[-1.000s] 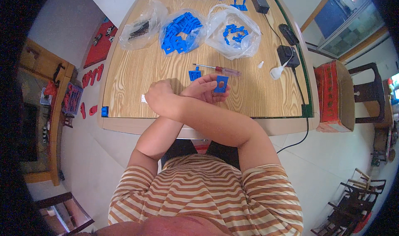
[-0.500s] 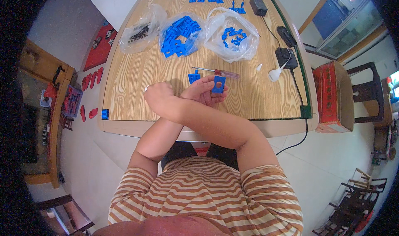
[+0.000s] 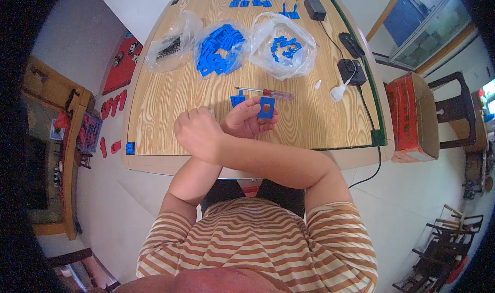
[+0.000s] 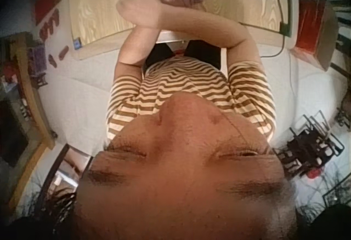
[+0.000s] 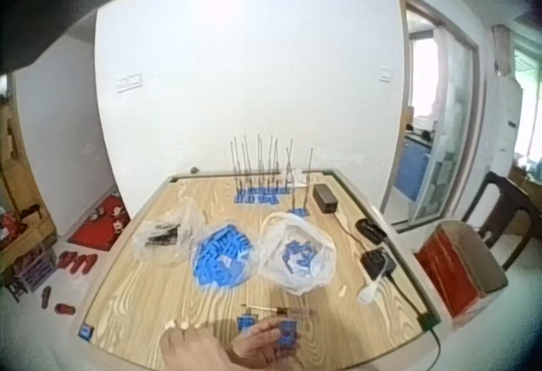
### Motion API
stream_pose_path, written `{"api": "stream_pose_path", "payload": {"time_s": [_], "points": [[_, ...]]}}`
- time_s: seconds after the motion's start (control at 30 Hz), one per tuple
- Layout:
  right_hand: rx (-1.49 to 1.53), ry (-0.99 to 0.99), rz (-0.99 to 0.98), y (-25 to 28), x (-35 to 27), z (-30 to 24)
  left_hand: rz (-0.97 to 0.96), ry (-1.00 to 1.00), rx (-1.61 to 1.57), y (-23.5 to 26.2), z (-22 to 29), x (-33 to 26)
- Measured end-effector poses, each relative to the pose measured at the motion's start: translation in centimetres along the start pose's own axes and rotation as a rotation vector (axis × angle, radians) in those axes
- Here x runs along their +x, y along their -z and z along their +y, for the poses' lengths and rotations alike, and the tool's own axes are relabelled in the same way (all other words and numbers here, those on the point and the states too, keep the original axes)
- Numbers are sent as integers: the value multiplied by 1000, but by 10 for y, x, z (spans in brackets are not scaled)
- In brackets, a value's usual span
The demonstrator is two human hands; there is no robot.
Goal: The person assembles plastic parts by fitting a component into a square base, applying adhesive from a squeeze bottle, and joining another plastic piece onto it by hand.
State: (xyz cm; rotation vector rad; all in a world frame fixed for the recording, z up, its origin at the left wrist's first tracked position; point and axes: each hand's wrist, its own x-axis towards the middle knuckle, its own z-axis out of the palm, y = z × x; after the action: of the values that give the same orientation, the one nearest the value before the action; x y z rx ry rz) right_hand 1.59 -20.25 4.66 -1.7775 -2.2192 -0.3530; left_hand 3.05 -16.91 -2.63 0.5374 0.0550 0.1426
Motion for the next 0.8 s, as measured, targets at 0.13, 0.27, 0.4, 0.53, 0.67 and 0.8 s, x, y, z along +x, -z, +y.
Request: {"api": "stream_pose_path", "payload": {"time_s": [0.13, 0.27, 0.4, 0.53, 0.67, 0.8], "points": [[222, 229, 475, 33, -38, 29, -55, 28, -93, 5, -3, 1], [393, 74, 653, 60, -73, 87, 157, -113, 22, -8, -1, 0], [677, -363, 659, 50, -85, 127, -11, -122, 13, -15, 11, -5], [944, -508, 691, 10, -99, 157, 14, -137, 50, -13, 15, -2], [1114, -442, 400, 13, -106, 160, -2, -159, -43, -22, 23, -6], [1171, -311, 384, 21, -105, 160, -6, -149, 5, -33, 31, -2]]}}
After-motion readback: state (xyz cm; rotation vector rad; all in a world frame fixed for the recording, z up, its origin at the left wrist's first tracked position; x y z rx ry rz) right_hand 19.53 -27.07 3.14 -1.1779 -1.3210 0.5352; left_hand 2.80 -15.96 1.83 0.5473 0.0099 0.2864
